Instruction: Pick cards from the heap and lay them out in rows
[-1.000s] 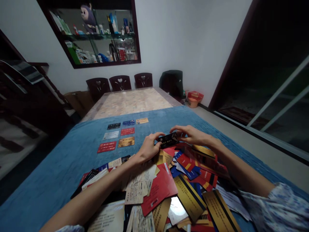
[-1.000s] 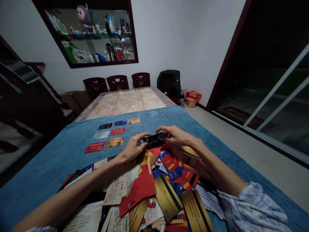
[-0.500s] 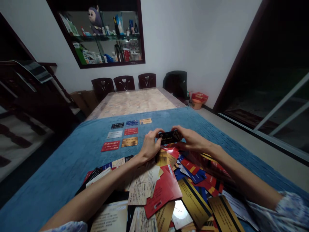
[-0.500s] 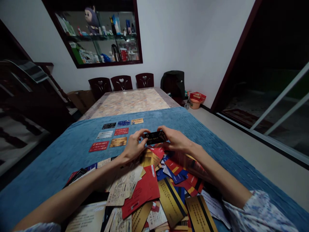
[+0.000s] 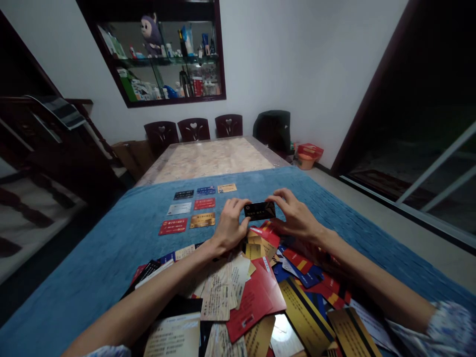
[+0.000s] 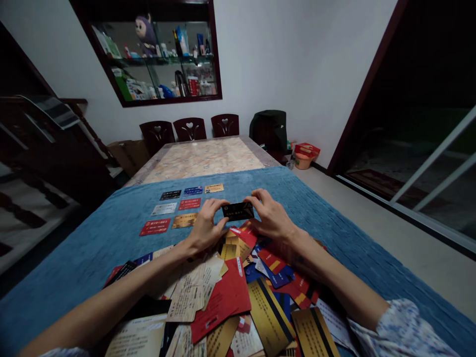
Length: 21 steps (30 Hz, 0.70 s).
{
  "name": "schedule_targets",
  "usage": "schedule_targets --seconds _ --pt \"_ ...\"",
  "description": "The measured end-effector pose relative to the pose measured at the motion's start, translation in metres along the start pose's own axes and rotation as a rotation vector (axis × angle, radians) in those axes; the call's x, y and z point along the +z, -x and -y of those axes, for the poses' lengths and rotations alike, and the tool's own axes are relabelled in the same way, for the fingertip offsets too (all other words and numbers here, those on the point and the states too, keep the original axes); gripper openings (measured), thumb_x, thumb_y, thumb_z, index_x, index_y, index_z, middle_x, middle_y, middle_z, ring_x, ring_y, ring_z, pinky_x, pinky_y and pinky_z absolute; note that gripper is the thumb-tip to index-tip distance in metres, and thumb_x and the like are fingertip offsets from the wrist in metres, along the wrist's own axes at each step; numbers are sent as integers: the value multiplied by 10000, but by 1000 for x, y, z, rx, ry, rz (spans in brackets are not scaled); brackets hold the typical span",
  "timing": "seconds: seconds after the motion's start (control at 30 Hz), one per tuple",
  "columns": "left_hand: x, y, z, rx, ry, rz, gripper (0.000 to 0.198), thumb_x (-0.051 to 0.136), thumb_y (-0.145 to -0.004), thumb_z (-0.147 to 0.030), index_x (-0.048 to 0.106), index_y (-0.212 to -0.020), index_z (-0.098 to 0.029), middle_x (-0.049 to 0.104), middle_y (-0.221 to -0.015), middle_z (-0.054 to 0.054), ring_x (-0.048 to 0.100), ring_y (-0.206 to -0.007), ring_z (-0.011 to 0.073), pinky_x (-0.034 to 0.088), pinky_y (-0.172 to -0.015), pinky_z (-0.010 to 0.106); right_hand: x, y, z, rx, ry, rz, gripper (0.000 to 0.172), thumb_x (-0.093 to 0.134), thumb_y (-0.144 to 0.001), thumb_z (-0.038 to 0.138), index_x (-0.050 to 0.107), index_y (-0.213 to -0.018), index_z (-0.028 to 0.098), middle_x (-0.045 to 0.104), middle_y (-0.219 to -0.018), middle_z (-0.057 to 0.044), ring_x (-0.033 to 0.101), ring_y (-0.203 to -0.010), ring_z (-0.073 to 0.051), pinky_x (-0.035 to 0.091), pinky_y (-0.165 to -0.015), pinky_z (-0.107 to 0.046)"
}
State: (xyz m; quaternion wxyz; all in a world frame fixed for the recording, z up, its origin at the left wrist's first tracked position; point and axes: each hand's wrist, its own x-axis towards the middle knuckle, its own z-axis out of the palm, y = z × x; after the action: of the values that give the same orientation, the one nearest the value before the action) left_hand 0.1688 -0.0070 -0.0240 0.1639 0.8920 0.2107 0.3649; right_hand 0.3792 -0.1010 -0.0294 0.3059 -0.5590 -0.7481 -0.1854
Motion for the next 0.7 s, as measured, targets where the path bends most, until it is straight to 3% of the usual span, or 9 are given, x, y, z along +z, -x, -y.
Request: schedule_targets --seconds 0.23,0.7 --pt "-1 6 2 107 -185 30 523 602 -766 -112 501 -1277 -164 503 -1226 136 489 -1106 281 453 -963 447 -1 0 2 -27 11 -29 418 628 -817 211 547 -1227 191 543 -1129 -135 557 -1052 -278 562 -810 -393" --pt "-6 5 12 102 -293 137 545 584 -791 -137 478 -1325 -153 532 -1272 154 473 -1176 310 446 -980 491 6 -1 0 -30 -54 31 480 612 -838 261 528 -1307 199 562 -1142 -134 574 -1031 -276 557 -827 -420"
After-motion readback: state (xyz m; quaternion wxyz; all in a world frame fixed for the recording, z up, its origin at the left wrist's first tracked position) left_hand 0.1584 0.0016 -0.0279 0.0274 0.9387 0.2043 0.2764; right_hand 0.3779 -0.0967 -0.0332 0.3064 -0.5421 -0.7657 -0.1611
